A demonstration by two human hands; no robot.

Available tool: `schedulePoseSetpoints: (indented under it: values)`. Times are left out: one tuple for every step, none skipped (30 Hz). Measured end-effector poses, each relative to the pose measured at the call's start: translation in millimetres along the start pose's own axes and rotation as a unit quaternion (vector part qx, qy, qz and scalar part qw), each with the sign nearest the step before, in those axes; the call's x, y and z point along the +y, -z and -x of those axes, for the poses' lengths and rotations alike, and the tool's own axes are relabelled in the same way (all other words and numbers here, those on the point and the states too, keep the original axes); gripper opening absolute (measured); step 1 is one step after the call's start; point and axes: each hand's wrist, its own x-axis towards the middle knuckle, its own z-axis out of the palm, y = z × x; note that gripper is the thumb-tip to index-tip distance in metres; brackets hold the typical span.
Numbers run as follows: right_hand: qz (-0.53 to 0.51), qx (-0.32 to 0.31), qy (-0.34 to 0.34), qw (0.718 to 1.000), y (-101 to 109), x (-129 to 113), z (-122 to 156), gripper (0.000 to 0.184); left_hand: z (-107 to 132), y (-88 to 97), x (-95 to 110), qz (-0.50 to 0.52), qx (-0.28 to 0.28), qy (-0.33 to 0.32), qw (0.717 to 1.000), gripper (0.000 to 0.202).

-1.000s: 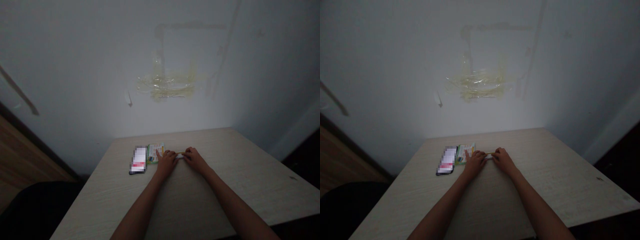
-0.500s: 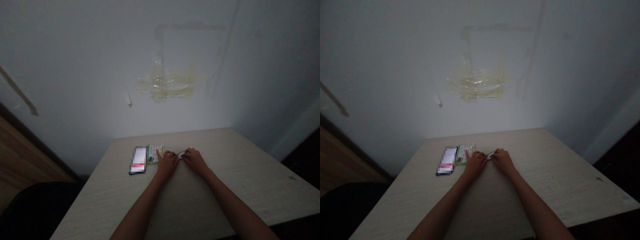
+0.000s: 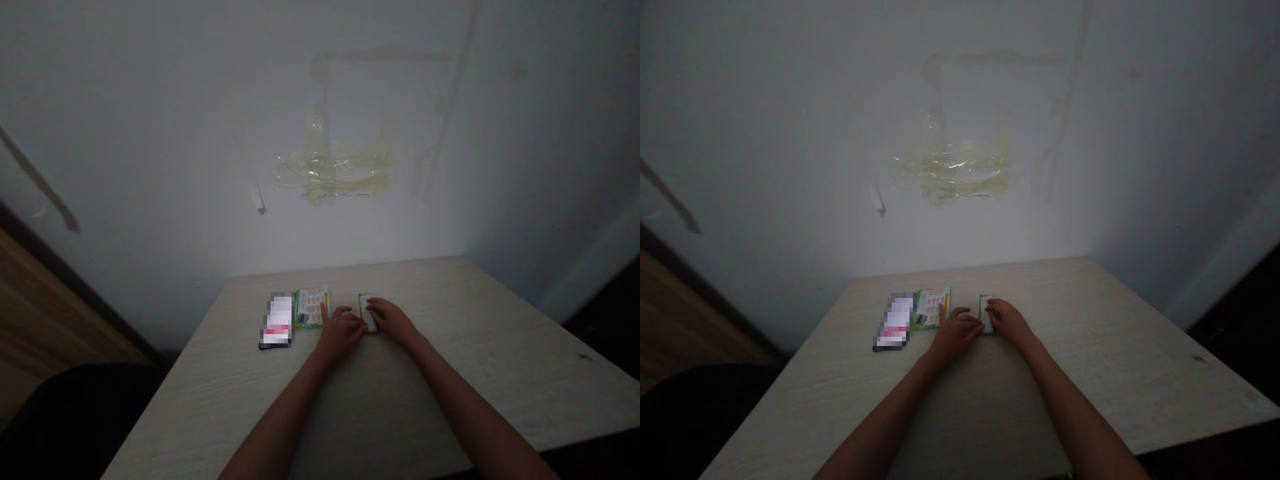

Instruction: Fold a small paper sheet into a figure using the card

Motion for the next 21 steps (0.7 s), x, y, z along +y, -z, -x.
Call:
schedulePoseSetpoints:
  values:
    - [-0.012, -0.005, 0.0, 1.0, 0.4, 1.8, -0.2, 0.027, -0.1, 0.4, 0.2, 0.007, -0.004, 0.005, 1.0, 0.027]
    - [-0.02, -0.008, -0.001, 1.0, 0.9, 3.0, -0.5, 0.027, -0.3, 0.7, 0.2, 0.012, -0.007, 0.01, 1.0, 0.027]
    - [-0.026, -0.009, -0.001, 1.0, 1.4, 3.7, -0.7, 0.027, -0.5, 0.7, 0.0, 0.014, -0.004, 0.016, 1.0, 0.027]
    - [-0.03, -0.01, -0.001, 0.999, 1.9, 3.9, -0.9, 0.027, -0.7, 0.4, -0.3, 0.011, 0.004, 0.021, 1.0, 0.026]
    - [-0.033, -0.008, 0.0, 0.999, 2.3, 3.7, -1.0, 0.027, -1.0, -0.2, -0.8, 0.002, 0.017, 0.027, 1.0, 0.025]
    - [-0.036, -0.007, 0.001, 0.999, 2.5, 3.2, -0.9, 0.027, -1.2, -1.0, -1.3, -0.012, 0.032, 0.032, 0.999, 0.023]
    - [-0.038, -0.005, 0.002, 0.999, 2.6, 2.6, -0.8, 0.027, -1.3, -2.0, -1.9, -0.027, 0.047, 0.037, 0.998, 0.023]
    - [-0.04, -0.003, 0.003, 0.999, 2.7, 2.1, -0.7, 0.027, -1.2, -2.9, -2.5, -0.042, 0.059, 0.041, 0.997, 0.022]
    - [-0.042, -0.003, 0.003, 0.999, 2.7, 1.6, -0.5, 0.027, -1.0, -3.9, -3.2, -0.056, 0.067, 0.041, 0.995, 0.022]
    - [-0.044, -0.003, 0.003, 0.999, 2.6, 1.4, -0.3, 0.028, -0.7, -4.8, -3.8, -0.067, 0.07, 0.038, 0.995, 0.023]
    - [-0.046, -0.005, 0.002, 0.999, 2.5, 1.4, -0.2, 0.028, -0.3, -5.5, -4.3, -0.076, 0.072, 0.035, 0.994, 0.023]
    - [-0.046, -0.008, 0.002, 0.999, 2.4, 1.6, -0.1, 0.028, 0.2, -6.1, -4.8, -0.085, 0.075, 0.029, 0.993, 0.023]
    - [-0.047, -0.011, 0.001, 0.999, 2.2, 2.0, -0.2, 0.028, 0.6, -6.5, -5.2, -0.092, 0.079, 0.024, 0.992, 0.024]
    - [-0.047, -0.012, 0.001, 0.999, 2.0, 2.5, -0.2, 0.028, 0.9, -6.8, -5.6, -0.097, 0.081, 0.017, 0.992, 0.023]
    - [-0.047, -0.013, 0.001, 0.999, 1.7, 3.2, -0.3, 0.028, 1.1, -7.0, -6.0, -0.1, 0.083, 0.013, 0.991, 0.023]
    - [-0.047, -0.013, 0.002, 0.999, 1.5, 3.8, -0.4, 0.028, 1.1, -7.2, -6.3, -0.103, 0.083, 0.01, 0.991, 0.023]
    - [-0.048, -0.013, 0.003, 0.999, 1.4, 4.4, -0.5, 0.028, 1.1, -7.3, -6.5, -0.106, 0.082, 0.008, 0.991, 0.023]
    - [-0.049, -0.014, 0.003, 0.999, 1.4, 4.8, -0.4, 0.028, 0.9, -7.4, -6.7, -0.108, 0.082, 0.007, 0.991, 0.023]
    - [-0.049, -0.016, 0.004, 0.999, 1.6, 5.0, -0.3, 0.028, 0.7, -7.5, -6.9, -0.112, 0.081, 0.005, 0.99, 0.023]
    - [-0.049, -0.02, 0.005, 0.999, 2.0, 5.1, -0.1, 0.029, 0.5, -7.6, -6.9, -0.115, 0.082, 0.004, 0.99, 0.023]
    - [-0.049, -0.026, 0.006, 0.998, 2.7, 4.9, 0.2, 0.029, 0.3, -7.7, -6.9, -0.119, 0.082, 0.002, 0.989, 0.023]
